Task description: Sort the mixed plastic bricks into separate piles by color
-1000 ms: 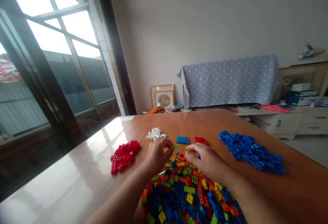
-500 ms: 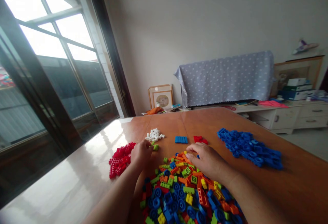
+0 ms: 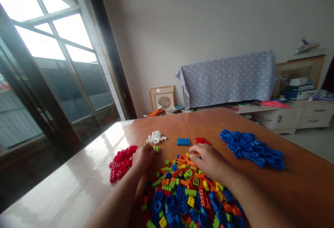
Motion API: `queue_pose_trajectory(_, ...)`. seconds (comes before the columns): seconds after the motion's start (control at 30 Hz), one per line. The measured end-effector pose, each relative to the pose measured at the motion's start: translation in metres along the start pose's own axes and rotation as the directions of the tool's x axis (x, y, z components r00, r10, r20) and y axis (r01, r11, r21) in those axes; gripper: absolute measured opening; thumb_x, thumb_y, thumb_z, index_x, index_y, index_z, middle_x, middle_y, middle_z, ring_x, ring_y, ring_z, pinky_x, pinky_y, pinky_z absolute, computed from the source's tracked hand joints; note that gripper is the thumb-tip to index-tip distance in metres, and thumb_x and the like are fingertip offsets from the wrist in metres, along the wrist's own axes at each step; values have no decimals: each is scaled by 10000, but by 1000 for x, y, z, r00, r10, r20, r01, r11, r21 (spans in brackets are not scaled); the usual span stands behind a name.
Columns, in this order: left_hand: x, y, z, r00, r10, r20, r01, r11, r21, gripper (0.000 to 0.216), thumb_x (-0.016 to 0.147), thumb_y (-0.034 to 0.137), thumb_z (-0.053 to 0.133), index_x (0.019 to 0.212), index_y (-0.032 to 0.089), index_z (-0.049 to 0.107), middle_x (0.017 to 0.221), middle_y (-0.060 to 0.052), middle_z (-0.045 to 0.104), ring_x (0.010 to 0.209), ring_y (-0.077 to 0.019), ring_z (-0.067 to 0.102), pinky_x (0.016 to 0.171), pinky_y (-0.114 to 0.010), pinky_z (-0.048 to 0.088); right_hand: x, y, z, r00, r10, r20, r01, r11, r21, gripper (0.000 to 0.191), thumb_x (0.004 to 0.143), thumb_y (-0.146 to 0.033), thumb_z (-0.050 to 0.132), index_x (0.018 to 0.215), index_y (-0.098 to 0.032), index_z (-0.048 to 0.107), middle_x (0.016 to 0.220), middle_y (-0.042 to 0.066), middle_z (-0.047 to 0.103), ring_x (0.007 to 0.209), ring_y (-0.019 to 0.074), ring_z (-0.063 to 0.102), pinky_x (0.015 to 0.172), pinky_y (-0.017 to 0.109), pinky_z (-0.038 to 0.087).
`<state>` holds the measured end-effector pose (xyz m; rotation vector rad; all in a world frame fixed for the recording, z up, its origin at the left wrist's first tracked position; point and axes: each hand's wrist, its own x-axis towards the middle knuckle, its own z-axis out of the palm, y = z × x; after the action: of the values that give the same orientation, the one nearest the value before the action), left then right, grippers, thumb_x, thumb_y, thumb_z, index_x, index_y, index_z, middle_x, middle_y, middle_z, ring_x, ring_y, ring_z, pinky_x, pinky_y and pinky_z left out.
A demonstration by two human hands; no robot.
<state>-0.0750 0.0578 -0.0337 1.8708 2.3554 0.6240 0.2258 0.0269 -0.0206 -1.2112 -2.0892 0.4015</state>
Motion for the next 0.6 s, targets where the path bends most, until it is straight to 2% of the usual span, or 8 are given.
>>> queue_pose_trajectory(0.2,1,-2,3,1000,27,-15,-27,1000,14,201,816,308,568,968,287,698,1087,-46,732,1007,-275,629,829,-355,423,-1,0,0,1000,5,-2,-6,1000,-16,233,884,-329,545,984,-222,726,972,53,719,935,227,641,817,319,469)
queue_pose_trajectory(0.6,3,-2,8,997,77,1,-77,997,-2,226,832,284,550,993,305,708,1118,-30,723,1035,-270,619,828,-346,423,-1,1,-1,1000,-12,5,12,1000,-20,225,887,-319,545,985,-227,726,948,51,727,916,224,641,816,321,466)
